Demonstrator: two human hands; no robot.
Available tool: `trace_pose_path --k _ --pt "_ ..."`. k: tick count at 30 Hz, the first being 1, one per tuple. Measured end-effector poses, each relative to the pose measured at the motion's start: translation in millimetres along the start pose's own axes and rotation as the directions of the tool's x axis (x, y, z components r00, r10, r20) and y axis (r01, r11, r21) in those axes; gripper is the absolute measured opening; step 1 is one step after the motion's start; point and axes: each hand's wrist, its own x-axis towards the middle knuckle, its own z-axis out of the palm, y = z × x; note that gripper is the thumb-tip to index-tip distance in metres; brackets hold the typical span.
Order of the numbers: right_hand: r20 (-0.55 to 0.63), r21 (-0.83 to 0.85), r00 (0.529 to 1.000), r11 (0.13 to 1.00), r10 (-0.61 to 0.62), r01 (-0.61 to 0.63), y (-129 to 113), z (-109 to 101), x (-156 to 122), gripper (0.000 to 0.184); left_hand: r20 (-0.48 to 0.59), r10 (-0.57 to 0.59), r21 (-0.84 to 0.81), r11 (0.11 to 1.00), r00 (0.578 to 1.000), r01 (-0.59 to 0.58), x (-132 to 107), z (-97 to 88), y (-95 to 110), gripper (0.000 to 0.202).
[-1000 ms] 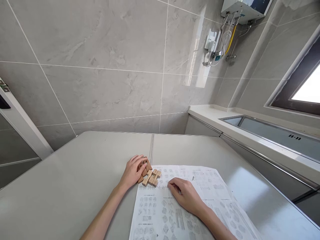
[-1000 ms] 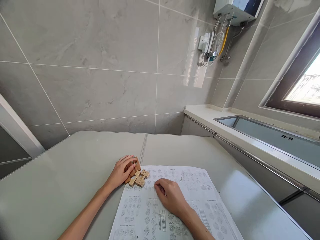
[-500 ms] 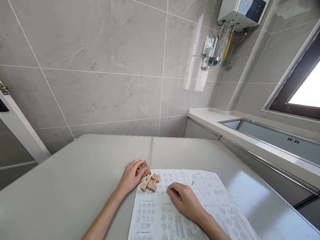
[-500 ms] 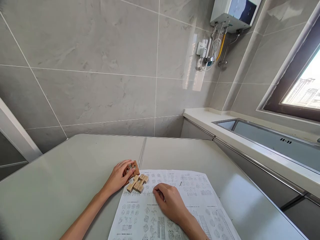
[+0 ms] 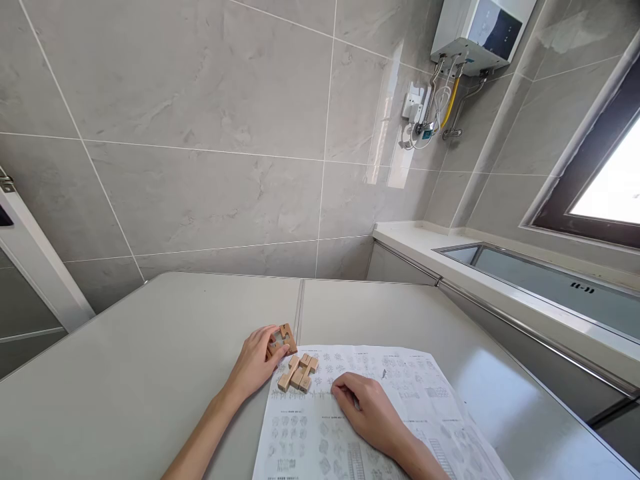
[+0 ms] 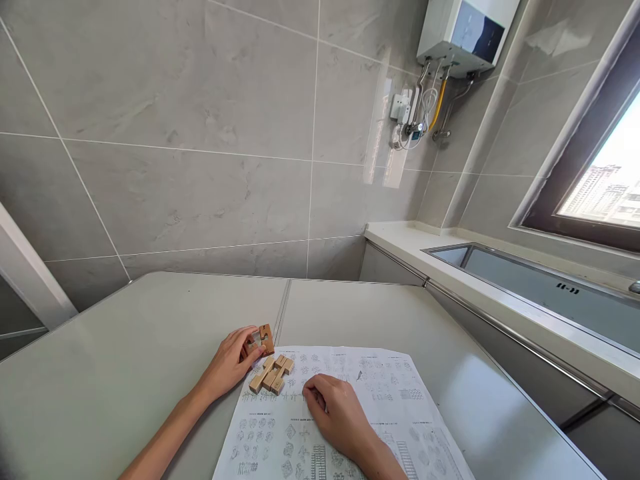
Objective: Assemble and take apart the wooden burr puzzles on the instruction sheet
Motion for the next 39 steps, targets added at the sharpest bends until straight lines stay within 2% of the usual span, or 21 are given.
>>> trace_pose_path --k 6,13,21,26,34,39 --pt "0.007 -0.008 1.000 1.000 0.005 -0.005 0 0 1 0.023 0.025 0.008 0.008 1.000 1.000 -0.008 -4 0.0 -7 0.065" --pt "0.008 -0.024 1.000 1.000 0.006 -0.006 1 2 1 0.022 0.001 0.038 0.036 0.999 0.999 -0.037 -2 -1.8 -14 0.060" --pt "-0.001 -0.031 1.000 0.999 -0.008 0.008 2 3 2 0.024 -0.117 0.030 0.163 0.987 0.993 -0.011 -3 -6.0 -12 0.064" --pt "0.007 -0.019 1.000 1.000 0.001 -0.001 0 3 2 0.024 -0.097 0.055 0.188 0.982 0.994 -0.036 -4 -6.4 -15 0.061" --pt "0.011 -0.024 1.000 1.000 0.006 -0.006 -2 3 2 0.023 -0.115 0.019 0.231 0.973 0.993 0.008 -6 -5.1 -17 0.065" --pt "0.005 -0.028 1.000 1.000 0.000 0.001 -3 3 4 0.024 -0.139 -0.030 0.293 0.953 0.990 0.070 -10 -2.5 -12 0.057"
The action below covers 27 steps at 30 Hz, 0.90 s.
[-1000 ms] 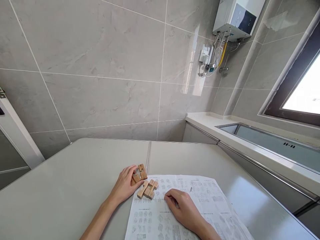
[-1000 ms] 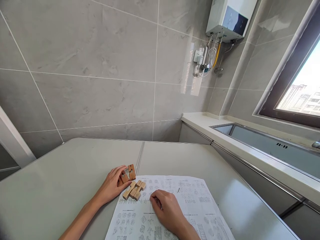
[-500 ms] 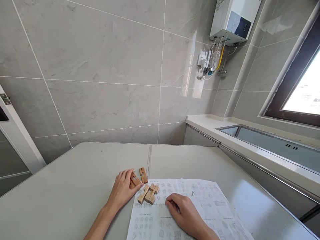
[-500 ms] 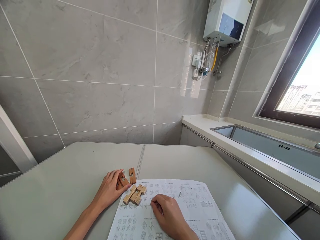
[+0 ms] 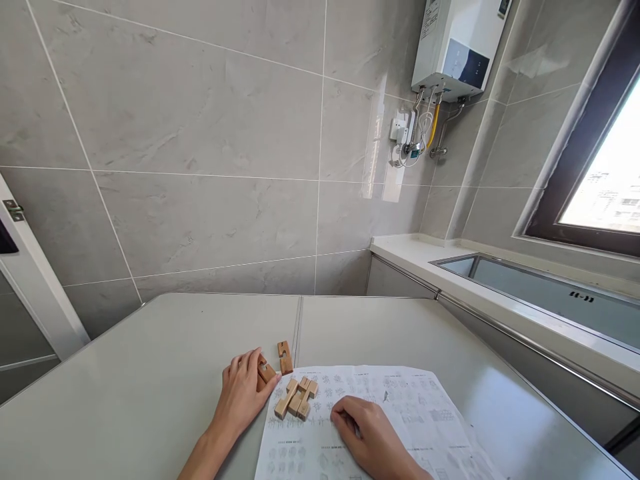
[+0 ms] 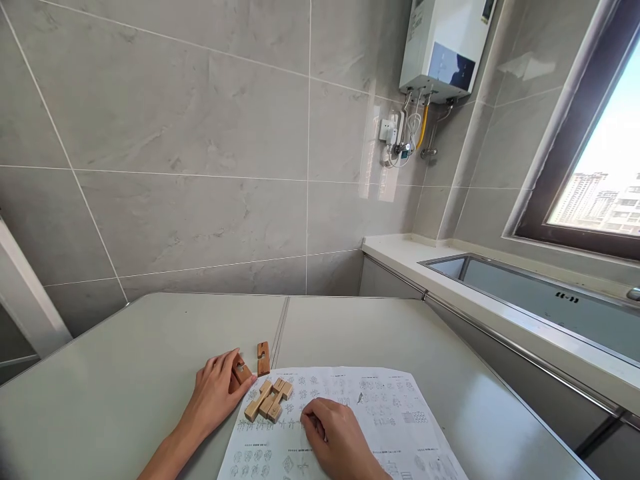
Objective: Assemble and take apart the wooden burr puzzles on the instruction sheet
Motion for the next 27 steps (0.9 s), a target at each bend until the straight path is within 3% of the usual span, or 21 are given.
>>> trace_pose_path --k 7,15,27 --pt "0.004 -0.005 1.000 1.000 0.002 -0.002 2 2 2 0.024 -0.016 -0.022 0.090 0.996 1.000 0.024 -6 0.6 5 0.051" --pt "0.003 -0.006 1.000 1.000 -0.013 0.013 4 5 4 0.022 -0.011 -0.054 0.331 0.942 0.999 0.054 -6 3.1 13 0.059" --pt "-0.020 0.012 0.999 0.999 -0.033 0.033 2 -3 1 0.022 0.042 -0.011 0.344 0.939 0.999 -0.004 -3 -5.7 13 0.063"
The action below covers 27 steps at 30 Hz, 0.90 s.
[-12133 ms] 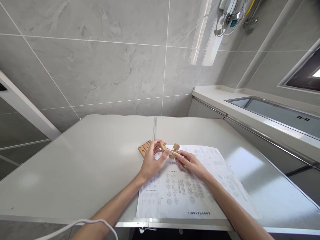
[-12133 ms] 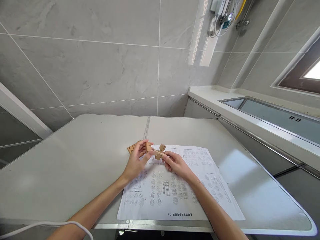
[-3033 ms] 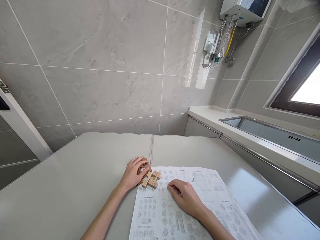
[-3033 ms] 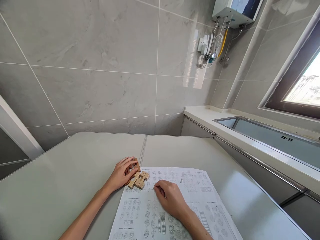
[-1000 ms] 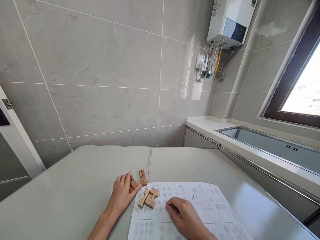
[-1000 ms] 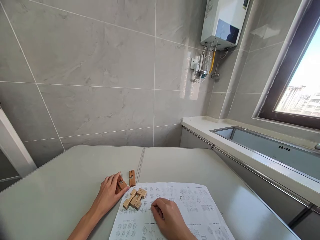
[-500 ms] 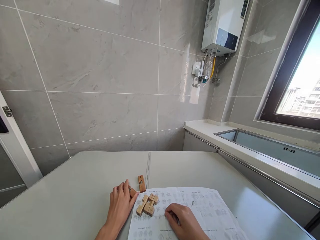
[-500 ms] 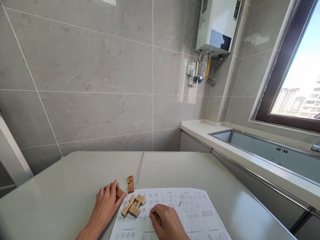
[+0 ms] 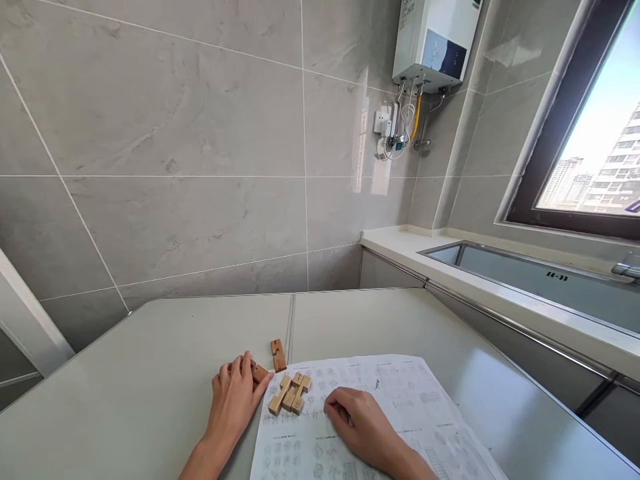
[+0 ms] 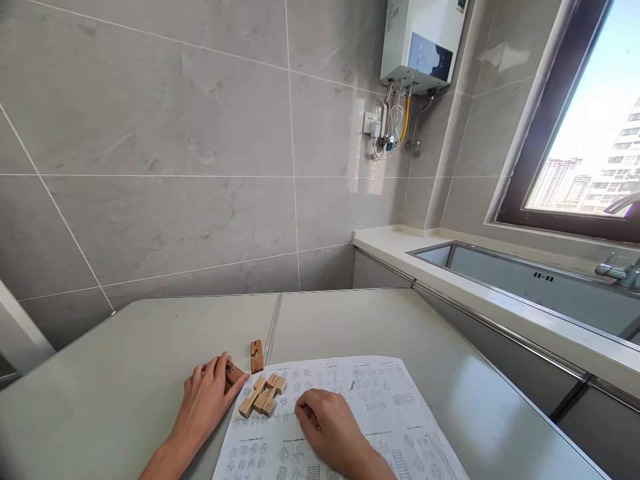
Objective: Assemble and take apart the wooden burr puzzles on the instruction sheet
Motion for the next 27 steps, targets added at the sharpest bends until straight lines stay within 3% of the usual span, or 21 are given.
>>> trace_pose_path --k 6,13,20,27 --pt "-0.006 -0.003 1.000 1.000 0.004 -0.004 -2 -3 1 0.022 -0.017 0.038 -0.069 0.997 0.999 -0.039 0 0.8 -7 0.056" --pt "-0.001 -0.013 1.000 1.000 -0.006 0.006 -3 -8 1 0.021 0.028 0.054 -0.291 0.956 0.998 -0.044 -4 1.0 -23 0.075" --pt "-0.005 0.035 1.000 0.999 0.001 -0.001 -2 -9 2 0.020 0.038 0.063 -0.398 0.916 0.997 -0.042 -4 2.6 -33 0.074" --pt "0.000 0.164 0.999 0.986 0.041 -0.040 -1 -10 2 0.018 0.058 -0.099 -0.461 0.880 0.993 0.114 0 -11.9 -30 0.087"
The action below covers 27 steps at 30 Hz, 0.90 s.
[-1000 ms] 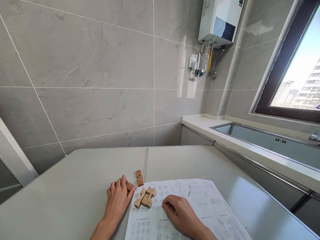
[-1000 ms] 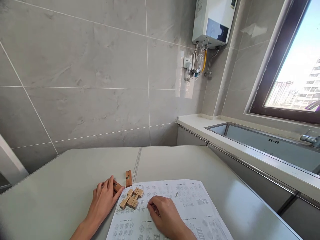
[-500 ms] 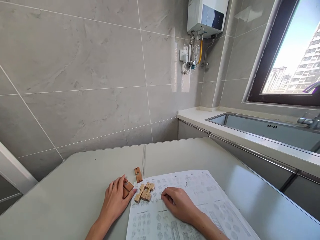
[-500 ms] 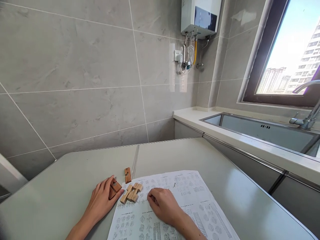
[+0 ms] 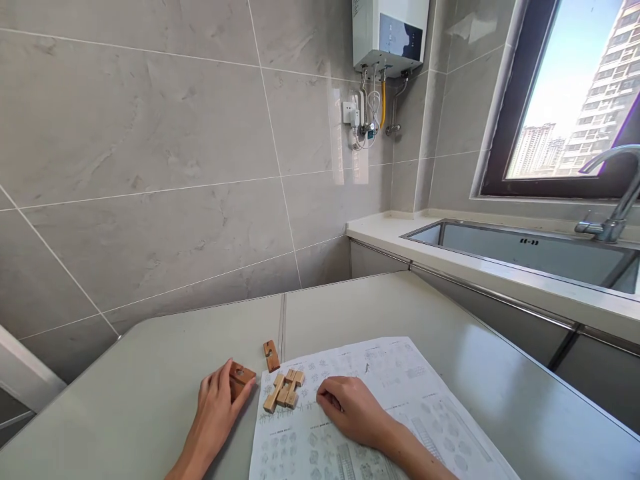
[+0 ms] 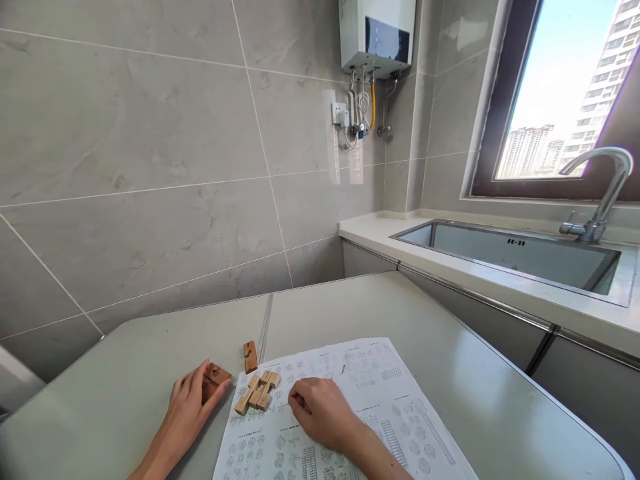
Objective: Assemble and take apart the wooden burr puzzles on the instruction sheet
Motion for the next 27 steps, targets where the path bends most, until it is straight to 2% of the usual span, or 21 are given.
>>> trace_pose_path --k 3,5,8,10,11,13,15,16,17,19,21,24,27 --pt "0.004 0.120 0.998 0.991 0.055 -0.055 1 -1 3 0.016 -0.029 -0.161 -0.118 0.981 0.987 0.156 4 -11.6 12 0.094" --pt "0.026 0.232 0.994 0.967 0.105 -0.108 3 0 6 0.017 -0.046 -0.209 -0.193 0.961 0.977 0.197 5 -17.9 26 0.093" --pt "0.113 0.421 0.978 0.884 0.173 -0.205 6 0 11 0.031 -0.016 -0.174 -0.284 0.945 0.985 0.162 4 -20.3 55 0.090" --pt "0.180 0.524 0.964 0.809 0.197 -0.264 8 -2 13 0.047 0.018 -0.040 -0.314 0.949 0.999 0.044 0 -15.4 81 0.086" --pt "0.214 0.586 0.955 0.755 0.205 -0.293 8 -4 13 0.054 0.039 0.049 -0.319 0.947 0.998 -0.034 -3 -11.1 94 0.086" --pt "0.296 0.765 0.934 0.536 0.199 -0.356 6 -9 12 0.062 0.085 0.233 -0.340 0.921 0.969 -0.191 -9 0.7 120 0.081" --pt "0.354 0.883 0.925 0.277 0.139 -0.379 5 -15 11 0.064 0.148 0.374 -0.342 0.888 0.916 -0.307 -16 14.6 143 0.080" --pt "0.364 0.909 0.925 0.178 0.106 -0.378 4 -17 10 0.064 0.165 0.430 -0.337 0.871 0.888 -0.359 -19 21.7 152 0.082" --pt "0.363 0.920 0.928 0.124 0.085 -0.371 4 -19 10 0.062 0.167 0.480 -0.325 0.852 0.861 -0.412 -22 28.4 159 0.085" --pt "0.358 0.928 0.929 0.074 0.093 -0.365 6 -21 9 0.055 0.148 0.537 -0.305 0.824 0.831 -0.478 -27 40.1 168 0.094" --pt "0.354 0.928 0.925 0.070 0.140 -0.365 10 -21 9 0.046 0.129 0.558 -0.309 0.808 0.820 -0.501 -31 48.7 171 0.101" --pt "0.344 0.927 0.922 0.092 0.177 -0.363 15 -18 8 0.032 0.121 0.544 -0.328 0.811 0.830 -0.484 -35 55.8 166 0.102" --pt "0.329 0.932 0.927 0.095 0.179 -0.349 16 -17 7 0.026 0.124 0.502 -0.357 0.827 0.856 -0.433 -36 58.5 159 0.090"
